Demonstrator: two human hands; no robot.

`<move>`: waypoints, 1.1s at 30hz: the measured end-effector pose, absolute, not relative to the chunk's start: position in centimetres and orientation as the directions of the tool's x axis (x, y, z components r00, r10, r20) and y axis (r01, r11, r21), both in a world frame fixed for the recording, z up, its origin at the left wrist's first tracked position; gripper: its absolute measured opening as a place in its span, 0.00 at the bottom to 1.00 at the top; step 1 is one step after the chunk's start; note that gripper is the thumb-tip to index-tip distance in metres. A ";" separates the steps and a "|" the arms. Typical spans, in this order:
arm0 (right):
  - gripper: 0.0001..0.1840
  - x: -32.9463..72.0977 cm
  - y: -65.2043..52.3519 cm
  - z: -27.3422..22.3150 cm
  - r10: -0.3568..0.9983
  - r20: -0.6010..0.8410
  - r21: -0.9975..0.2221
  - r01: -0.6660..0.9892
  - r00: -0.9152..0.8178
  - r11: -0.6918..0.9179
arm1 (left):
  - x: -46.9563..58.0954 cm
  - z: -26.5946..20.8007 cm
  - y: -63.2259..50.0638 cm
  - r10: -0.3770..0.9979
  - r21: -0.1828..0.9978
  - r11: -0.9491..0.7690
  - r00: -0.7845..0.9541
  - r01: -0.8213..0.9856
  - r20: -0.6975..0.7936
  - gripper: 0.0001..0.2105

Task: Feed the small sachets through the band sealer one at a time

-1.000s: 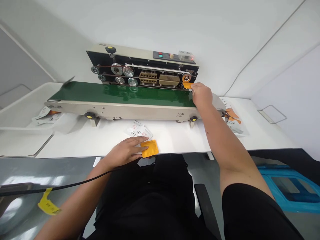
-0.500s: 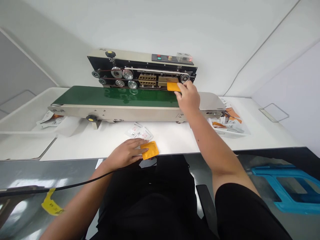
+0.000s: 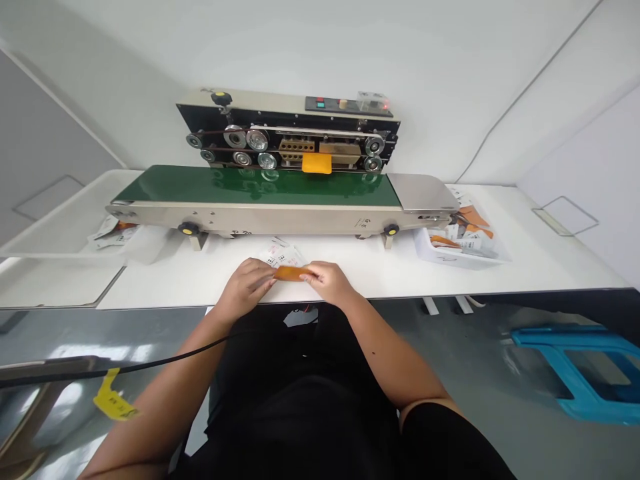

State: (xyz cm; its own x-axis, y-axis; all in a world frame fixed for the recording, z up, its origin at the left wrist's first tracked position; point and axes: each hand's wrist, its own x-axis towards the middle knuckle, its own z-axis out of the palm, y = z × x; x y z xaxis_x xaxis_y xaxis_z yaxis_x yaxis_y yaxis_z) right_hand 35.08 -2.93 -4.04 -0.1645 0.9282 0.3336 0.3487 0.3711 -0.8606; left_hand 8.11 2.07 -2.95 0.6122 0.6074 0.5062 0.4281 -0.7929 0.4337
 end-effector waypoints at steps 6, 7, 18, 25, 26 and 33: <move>0.24 36.3 -1.7 -4.2 0.954 0.078 -0.969 -0.203 0.290 0.141 | 9.6 -2.6 1.9 0.704 0.318 -0.710 0.607 0.629 0.370 0.24; 0.24 36.3 -1.7 -4.1 0.953 0.068 -0.959 -0.243 0.296 0.144 | 9.7 -2.7 1.8 0.709 0.304 -0.705 0.614 0.641 0.348 0.23; 0.19 38.7 -1.4 0.4 1.000 -0.005 -1.000 -0.002 0.014 -0.005 | 9.6 -2.9 1.8 0.714 0.280 -0.699 0.618 0.658 0.328 0.21; 0.06 50.7 5.6 11.6 0.724 0.232 -0.913 -0.111 0.650 0.392 | 9.6 -3.1 2.0 0.715 0.288 -0.698 0.613 0.656 0.337 0.20; 0.05 51.9 6.6 12.5 0.704 0.182 -0.918 -0.139 0.686 0.373 | 9.6 -3.2 2.0 0.713 0.285 -0.700 0.613 0.655 0.340 0.20; 0.07 51.7 10.8 13.5 0.740 -0.220 -0.927 -0.372 0.636 0.044 | 9.5 -3.3 2.0 0.711 0.282 -0.701 0.608 0.655 0.353 0.20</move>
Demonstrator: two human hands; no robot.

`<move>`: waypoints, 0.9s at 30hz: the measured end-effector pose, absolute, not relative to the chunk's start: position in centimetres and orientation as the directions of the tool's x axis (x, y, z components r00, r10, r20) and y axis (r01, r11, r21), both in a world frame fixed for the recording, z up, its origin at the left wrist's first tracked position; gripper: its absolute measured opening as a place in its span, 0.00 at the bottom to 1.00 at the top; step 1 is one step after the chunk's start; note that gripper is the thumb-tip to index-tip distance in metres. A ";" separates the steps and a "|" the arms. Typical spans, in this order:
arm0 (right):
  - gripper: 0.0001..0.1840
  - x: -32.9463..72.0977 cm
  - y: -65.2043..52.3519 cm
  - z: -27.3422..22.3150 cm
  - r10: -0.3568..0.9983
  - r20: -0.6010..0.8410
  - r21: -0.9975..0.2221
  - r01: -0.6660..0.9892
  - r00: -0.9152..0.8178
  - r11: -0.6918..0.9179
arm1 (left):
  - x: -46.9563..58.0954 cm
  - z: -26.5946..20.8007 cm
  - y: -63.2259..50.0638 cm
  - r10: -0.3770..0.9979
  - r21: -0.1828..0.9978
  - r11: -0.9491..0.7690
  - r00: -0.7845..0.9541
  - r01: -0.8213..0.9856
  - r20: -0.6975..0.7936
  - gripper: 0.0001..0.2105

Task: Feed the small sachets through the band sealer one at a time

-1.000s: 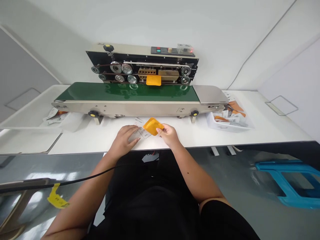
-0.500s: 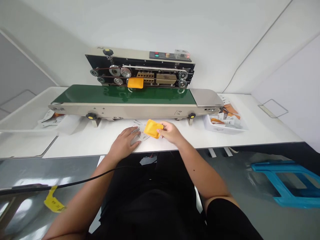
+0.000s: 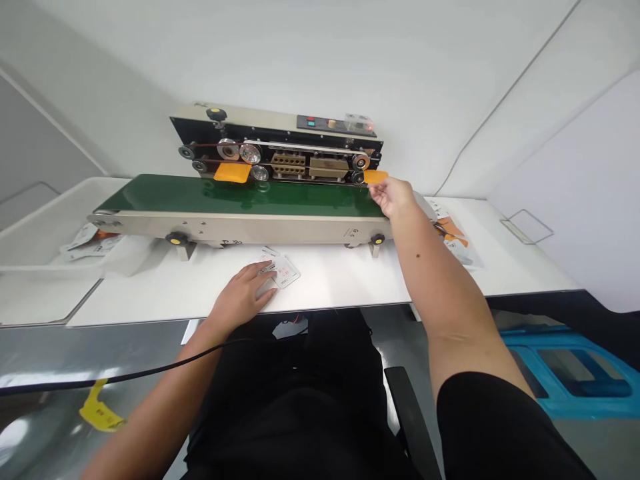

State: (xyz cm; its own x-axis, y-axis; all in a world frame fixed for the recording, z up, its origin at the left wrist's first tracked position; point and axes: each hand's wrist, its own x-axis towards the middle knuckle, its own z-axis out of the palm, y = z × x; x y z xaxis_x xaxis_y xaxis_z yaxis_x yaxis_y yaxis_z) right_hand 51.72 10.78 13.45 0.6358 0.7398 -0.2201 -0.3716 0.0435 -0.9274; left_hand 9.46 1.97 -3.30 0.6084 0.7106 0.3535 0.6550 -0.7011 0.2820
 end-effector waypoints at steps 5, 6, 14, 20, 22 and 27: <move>0.03 50.3 11.7 13.2 0.838 -0.233 -0.967 -0.211 0.494 -0.144 | 9.4 -3.2 2.0 0.717 0.289 -0.696 0.606 0.658 0.345 0.20; 0.04 50.3 11.6 13.1 0.836 -0.190 -0.981 -0.120 0.514 -0.150 | 9.5 -3.2 2.0 0.719 0.290 -0.693 0.605 0.660 0.342 0.20; 0.16 42.6 3.3 5.1 0.679 0.635 -0.683 0.680 0.369 0.268 | 9.7 -3.5 2.0 0.715 0.204 -0.695 0.631 0.690 0.301 0.28; 0.44 34.1 -2.7 -2.9 0.922 0.153 -0.575 0.726 -0.356 0.376 | 9.7 -3.7 2.0 0.727 0.241 -0.686 0.628 0.687 0.279 0.29; 0.46 33.5 -3.7 -3.9 0.906 0.111 -0.541 0.740 -0.408 0.400 | 9.6 -3.6 1.9 0.720 0.251 -0.693 0.627 0.676 0.298 0.29; 0.42 34.1 -5.4 -4.9 0.899 0.227 -0.513 0.738 -0.376 0.438 | 9.6 -3.4 1.8 0.721 0.250 -0.690 0.620 0.679 0.309 0.32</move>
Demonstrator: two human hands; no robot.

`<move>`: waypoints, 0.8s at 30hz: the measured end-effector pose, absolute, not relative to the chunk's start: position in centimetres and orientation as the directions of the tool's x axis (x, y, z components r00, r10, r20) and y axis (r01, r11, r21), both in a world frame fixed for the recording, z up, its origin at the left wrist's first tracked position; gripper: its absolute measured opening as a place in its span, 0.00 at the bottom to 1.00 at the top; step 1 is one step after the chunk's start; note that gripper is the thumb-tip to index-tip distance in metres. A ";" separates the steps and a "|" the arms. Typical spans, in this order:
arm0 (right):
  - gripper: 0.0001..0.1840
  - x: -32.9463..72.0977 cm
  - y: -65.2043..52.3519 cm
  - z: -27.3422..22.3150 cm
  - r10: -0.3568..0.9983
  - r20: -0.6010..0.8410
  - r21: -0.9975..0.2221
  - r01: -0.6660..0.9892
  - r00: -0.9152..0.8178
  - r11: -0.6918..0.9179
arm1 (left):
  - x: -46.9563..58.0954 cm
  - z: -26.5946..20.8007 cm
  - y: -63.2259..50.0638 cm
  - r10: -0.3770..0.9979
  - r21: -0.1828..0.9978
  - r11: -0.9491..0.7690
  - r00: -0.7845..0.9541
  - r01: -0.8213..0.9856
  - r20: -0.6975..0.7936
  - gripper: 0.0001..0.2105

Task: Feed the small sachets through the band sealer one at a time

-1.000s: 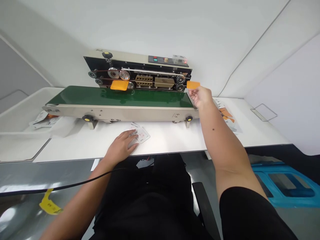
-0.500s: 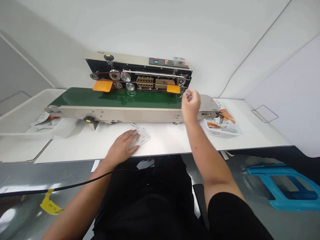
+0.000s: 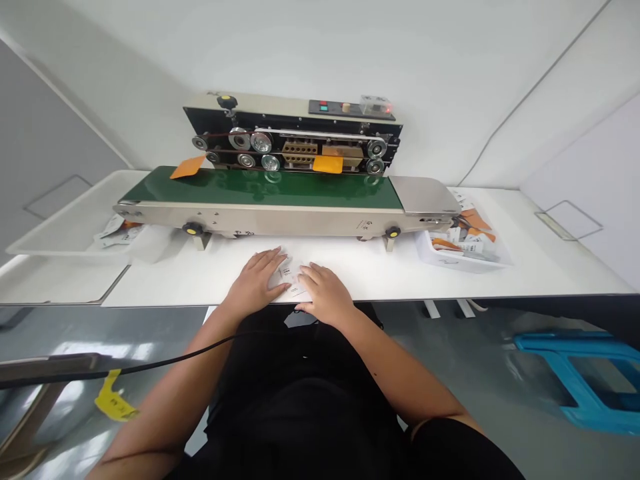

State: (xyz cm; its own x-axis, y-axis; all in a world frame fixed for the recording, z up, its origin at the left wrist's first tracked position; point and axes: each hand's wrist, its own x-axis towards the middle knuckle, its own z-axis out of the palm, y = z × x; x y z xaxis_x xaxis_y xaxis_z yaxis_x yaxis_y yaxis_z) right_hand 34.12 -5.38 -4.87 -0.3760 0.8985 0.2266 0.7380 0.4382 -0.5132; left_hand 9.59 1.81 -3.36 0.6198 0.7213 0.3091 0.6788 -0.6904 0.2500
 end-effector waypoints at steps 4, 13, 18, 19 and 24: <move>0.17 34.5 -6.5 -5.4 0.889 0.361 -0.638 0.621 -0.282 0.456 | 9.8 -3.2 1.8 0.710 0.284 -0.704 0.646 0.651 0.280 0.29; 0.19 35.2 -6.6 -5.5 0.857 0.278 -0.959 0.074 0.433 0.274 | 9.5 -2.8 1.6 0.612 0.333 -0.784 0.739 0.524 0.281 0.22; 0.44 36.0 -5.9 -4.4 0.866 0.097 -0.954 -0.202 0.490 0.221 | 9.6 -2.8 1.6 0.616 0.323 -0.783 0.738 0.532 0.276 0.21; 0.40 36.0 -5.9 -4.3 0.880 0.082 -0.953 -0.222 0.469 0.207 | 9.6 -2.8 1.7 0.613 0.320 -0.785 0.739 0.530 0.278 0.21; 0.20 35.7 -5.8 -4.0 0.895 0.019 -0.943 -0.290 0.445 0.164 | 9.5 -2.8 1.6 0.607 0.311 -0.790 0.741 0.528 0.287 0.21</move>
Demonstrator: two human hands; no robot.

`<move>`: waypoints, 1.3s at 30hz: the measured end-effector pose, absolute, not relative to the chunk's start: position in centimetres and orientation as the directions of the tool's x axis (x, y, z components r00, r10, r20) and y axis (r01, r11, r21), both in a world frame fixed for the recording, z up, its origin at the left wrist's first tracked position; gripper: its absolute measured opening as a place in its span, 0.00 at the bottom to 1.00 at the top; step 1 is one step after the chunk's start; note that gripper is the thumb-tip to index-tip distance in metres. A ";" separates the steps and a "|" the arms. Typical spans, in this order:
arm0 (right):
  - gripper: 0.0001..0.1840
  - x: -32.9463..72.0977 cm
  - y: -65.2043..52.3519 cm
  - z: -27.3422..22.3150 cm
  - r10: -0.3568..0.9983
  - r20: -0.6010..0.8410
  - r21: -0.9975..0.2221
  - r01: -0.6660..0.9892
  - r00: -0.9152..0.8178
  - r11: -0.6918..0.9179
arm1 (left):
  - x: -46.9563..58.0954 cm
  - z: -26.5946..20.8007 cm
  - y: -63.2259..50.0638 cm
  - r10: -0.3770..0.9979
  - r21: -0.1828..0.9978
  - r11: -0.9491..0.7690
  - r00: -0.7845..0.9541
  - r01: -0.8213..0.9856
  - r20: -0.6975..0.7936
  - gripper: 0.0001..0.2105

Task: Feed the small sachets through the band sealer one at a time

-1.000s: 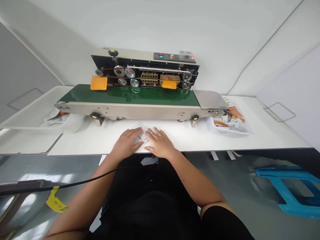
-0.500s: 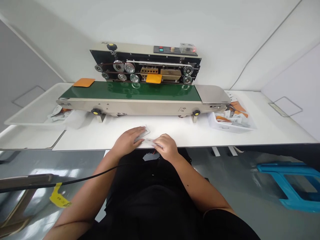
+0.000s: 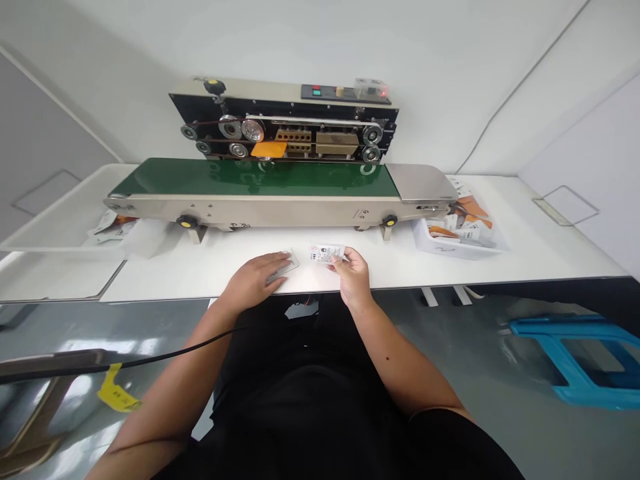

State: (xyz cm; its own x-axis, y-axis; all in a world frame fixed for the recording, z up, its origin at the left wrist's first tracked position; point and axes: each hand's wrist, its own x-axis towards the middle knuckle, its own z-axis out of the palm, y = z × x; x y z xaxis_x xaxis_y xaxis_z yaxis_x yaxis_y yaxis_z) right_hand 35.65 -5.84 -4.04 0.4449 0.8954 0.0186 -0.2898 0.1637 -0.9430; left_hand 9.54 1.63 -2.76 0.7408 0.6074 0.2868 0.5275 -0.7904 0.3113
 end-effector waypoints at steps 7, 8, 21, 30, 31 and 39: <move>0.10 44.3 -3.7 3.8 0.619 0.572 -0.802 0.527 0.538 0.282 | 9.4 -2.6 1.6 0.605 0.310 -0.793 0.741 0.525 0.291 0.21; 0.07 46.4 -2.7 5.6 0.547 0.684 -0.682 0.689 0.483 0.245 | 9.4 -2.6 1.6 0.604 0.312 -0.793 0.741 0.523 0.293 0.21; 0.11 54.3 9.5 11.5 0.784 0.612 0.016 0.989 0.104 -0.144 | 9.1 -3.3 1.8 0.597 0.318 -0.801 0.724 0.508 0.346 0.21; 0.10 51.0 10.9 11.4 0.825 0.565 -0.078 0.996 0.003 0.049 | 9.1 -3.2 1.8 0.594 0.321 -0.802 0.728 0.504 0.342 0.20; 0.11 50.5 10.7 11.4 0.816 0.578 -0.111 0.992 0.020 0.055 | 9.1 -3.2 1.8 0.596 0.319 -0.801 0.728 0.506 0.340 0.20; 0.25 39.7 0.1 4.3 0.692 0.719 -0.358 0.890 0.070 0.282 | 9.0 -3.6 1.7 0.605 0.374 -0.790 0.716 0.486 0.348 0.19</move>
State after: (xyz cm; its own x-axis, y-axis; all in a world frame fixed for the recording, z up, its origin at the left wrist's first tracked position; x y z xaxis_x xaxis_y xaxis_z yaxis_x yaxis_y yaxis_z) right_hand 39.68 0.08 4.30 0.0701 0.6917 0.7187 0.8898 0.2823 -0.3585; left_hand 9.00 1.69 -3.61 0.7160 0.6055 0.3475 0.4864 -0.7898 0.3737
